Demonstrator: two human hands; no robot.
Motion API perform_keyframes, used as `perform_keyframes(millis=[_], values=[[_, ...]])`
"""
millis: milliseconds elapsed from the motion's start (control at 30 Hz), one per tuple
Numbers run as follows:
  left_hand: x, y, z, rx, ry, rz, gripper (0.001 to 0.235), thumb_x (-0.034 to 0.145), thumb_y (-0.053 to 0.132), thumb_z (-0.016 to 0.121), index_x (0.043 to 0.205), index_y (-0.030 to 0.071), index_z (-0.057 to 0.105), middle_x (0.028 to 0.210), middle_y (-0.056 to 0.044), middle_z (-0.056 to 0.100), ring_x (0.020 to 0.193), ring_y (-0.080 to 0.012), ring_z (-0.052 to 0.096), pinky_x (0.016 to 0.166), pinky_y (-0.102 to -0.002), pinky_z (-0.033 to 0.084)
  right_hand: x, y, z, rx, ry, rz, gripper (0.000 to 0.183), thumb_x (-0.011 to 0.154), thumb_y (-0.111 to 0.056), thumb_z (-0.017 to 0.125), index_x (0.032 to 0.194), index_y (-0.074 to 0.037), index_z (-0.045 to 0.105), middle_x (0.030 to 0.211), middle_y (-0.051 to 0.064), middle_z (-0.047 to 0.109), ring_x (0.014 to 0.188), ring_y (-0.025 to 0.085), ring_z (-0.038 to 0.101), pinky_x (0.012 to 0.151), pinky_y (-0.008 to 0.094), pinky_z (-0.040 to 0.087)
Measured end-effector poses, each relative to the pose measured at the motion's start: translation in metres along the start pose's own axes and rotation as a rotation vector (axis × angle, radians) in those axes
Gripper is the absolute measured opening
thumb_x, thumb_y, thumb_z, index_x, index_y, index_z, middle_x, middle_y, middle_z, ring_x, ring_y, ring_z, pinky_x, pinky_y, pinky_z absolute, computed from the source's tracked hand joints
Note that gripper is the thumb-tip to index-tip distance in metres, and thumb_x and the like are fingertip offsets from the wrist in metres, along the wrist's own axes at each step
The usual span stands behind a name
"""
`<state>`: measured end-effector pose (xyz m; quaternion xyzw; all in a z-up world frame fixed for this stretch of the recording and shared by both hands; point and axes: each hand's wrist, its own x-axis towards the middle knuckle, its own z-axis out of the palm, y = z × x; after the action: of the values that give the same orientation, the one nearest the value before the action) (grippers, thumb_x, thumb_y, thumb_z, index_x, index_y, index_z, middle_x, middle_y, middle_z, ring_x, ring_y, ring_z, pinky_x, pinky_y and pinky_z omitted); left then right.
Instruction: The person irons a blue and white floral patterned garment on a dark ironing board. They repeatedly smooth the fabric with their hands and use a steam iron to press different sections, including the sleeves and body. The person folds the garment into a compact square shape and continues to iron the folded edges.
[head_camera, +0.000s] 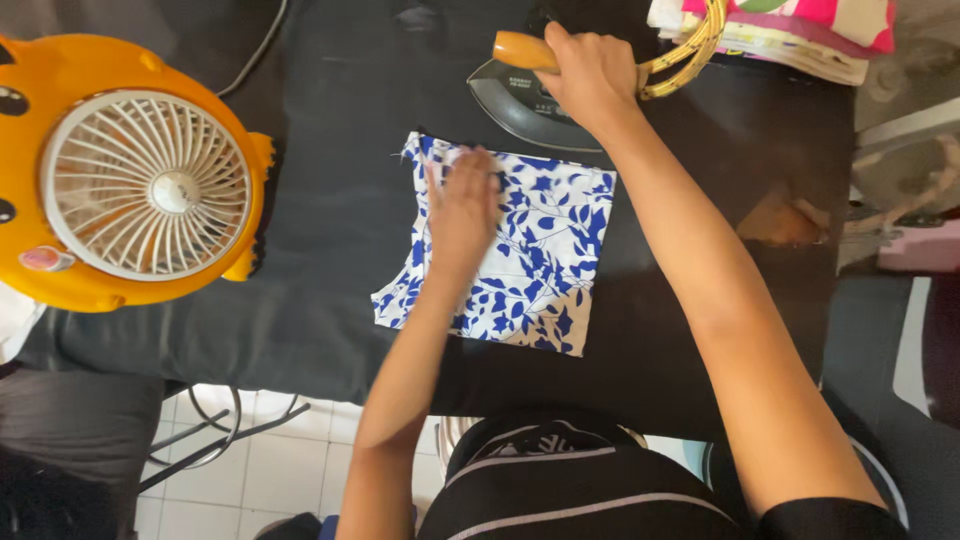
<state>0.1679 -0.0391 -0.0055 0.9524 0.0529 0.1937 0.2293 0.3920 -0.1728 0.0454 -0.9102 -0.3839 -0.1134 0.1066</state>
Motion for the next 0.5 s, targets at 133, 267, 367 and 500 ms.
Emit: perform_keyframes(millis=[133, 267, 367, 500], values=[[0.006, -0.01, -0.005, 0.038, 0.007, -0.043, 0.04, 0.107, 0.021, 0.05, 0.144, 0.01, 0.057, 0.149, -0.004, 0.056, 0.144, -0.021, 0.046, 0.124, -0.056, 0.019, -0.025, 0.021, -0.009, -0.047, 0.053, 0.082, 0.034, 0.086, -0.036, 0.088, 0.101, -0.012, 0.07, 0.072, 0.016, 0.07, 0.07, 0.039, 0.07, 0.06, 0.049, 0.053], [0.0, -0.009, -0.014, -0.111, 0.002, -0.081, 0.041, 0.111, 0.019, 0.047, 0.15, 0.008, 0.052, 0.158, -0.008, 0.05, 0.15, -0.0226, 0.041, 0.128, -0.053, 0.019, -0.048, 0.042, -0.044, 0.022, 0.152, 0.203, 0.029, 0.087, -0.035, 0.088, 0.098, -0.012, 0.074, 0.079, 0.014, 0.072, 0.074, 0.039, 0.07, 0.062, 0.048, 0.052], [-0.006, -0.015, -0.027, -0.225, 0.017, -0.115, 0.041, 0.111, 0.014, 0.045, 0.151, 0.007, 0.052, 0.161, -0.011, 0.048, 0.153, -0.0244, 0.039, 0.129, -0.055, 0.016, -0.066, 0.046, -0.077, 0.161, 0.269, 0.113, 0.023, 0.094, -0.028, 0.084, 0.102, -0.009, 0.074, 0.087, 0.014, 0.072, 0.081, 0.038, 0.07, 0.068, 0.044, 0.054], [-0.014, -0.024, -0.036, -0.132, 0.01, -0.163, 0.043, 0.107, 0.011, 0.051, 0.15, 0.009, 0.054, 0.158, -0.007, 0.049, 0.153, -0.0248, 0.036, 0.127, -0.059, 0.009, -0.102, 0.034, -0.107, 0.18, 0.202, 0.086, 0.029, 0.098, -0.03, 0.085, 0.097, -0.005, 0.07, 0.091, 0.016, 0.07, 0.086, 0.038, 0.068, 0.07, 0.042, 0.054]])
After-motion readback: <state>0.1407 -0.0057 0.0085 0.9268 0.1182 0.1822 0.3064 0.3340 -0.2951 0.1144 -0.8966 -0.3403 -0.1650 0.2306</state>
